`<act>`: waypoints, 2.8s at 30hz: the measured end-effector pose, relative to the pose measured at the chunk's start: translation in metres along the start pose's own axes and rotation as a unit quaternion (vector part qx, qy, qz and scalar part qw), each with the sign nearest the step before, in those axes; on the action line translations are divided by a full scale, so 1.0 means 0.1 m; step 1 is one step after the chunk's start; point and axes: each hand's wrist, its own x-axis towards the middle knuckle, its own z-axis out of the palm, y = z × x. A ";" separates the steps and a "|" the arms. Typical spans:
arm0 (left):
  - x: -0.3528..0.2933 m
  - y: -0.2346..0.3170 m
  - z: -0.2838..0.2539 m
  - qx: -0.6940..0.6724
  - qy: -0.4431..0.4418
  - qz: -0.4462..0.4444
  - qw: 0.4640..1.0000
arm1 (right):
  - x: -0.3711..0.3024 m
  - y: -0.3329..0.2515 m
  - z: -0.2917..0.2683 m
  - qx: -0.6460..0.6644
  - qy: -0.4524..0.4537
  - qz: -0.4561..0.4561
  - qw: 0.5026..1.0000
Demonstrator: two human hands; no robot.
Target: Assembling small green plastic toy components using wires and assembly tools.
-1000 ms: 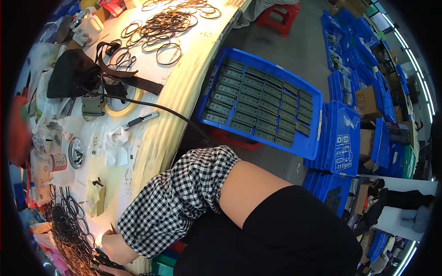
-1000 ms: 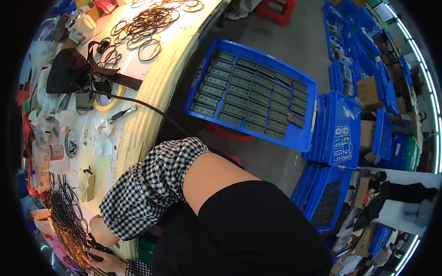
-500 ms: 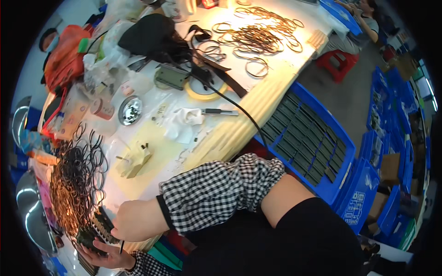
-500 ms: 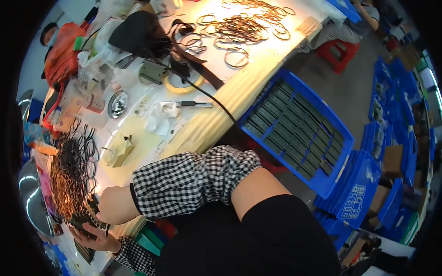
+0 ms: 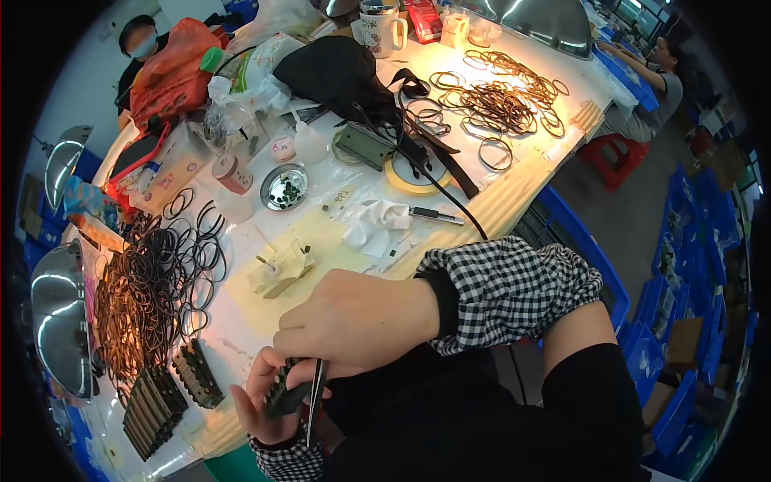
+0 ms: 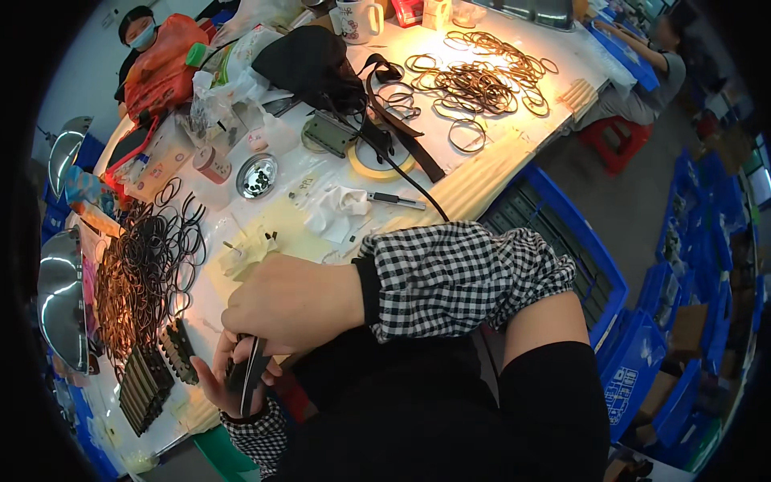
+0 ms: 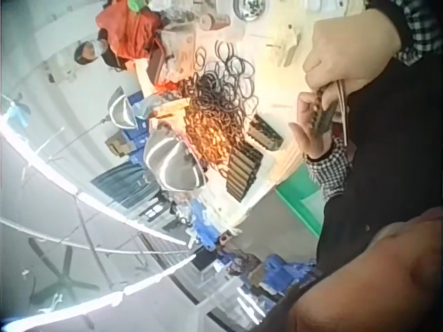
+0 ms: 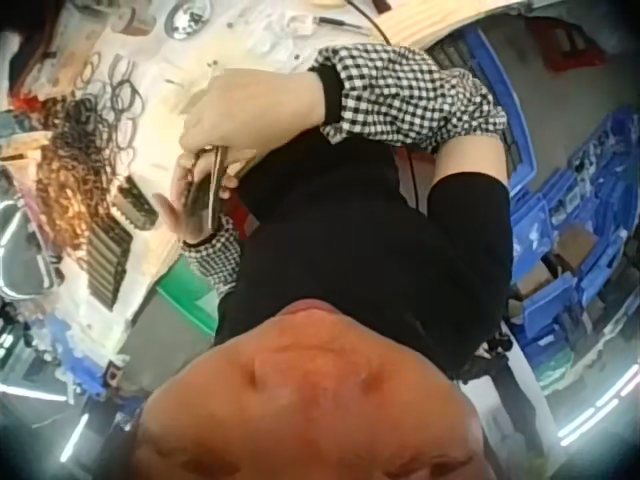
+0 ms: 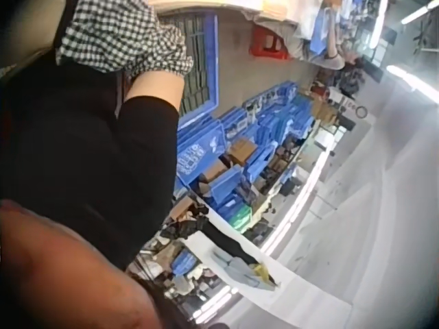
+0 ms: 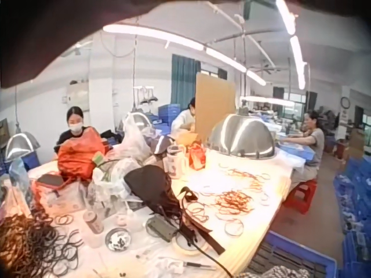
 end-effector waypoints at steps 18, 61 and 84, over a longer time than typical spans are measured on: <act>0.18 -0.25 0.01 -0.221 0.004 0.163 0.961 | -0.96 0.45 -0.80 -0.126 0.290 0.128 0.940; 0.06 -0.14 0.12 -0.005 0.143 0.092 0.985 | -1.20 1.21 -2.01 -0.535 0.289 0.193 0.770; 0.30 -0.24 0.25 -0.032 -0.022 0.025 0.999 | -0.25 0.19 -0.26 0.052 0.097 0.157 0.981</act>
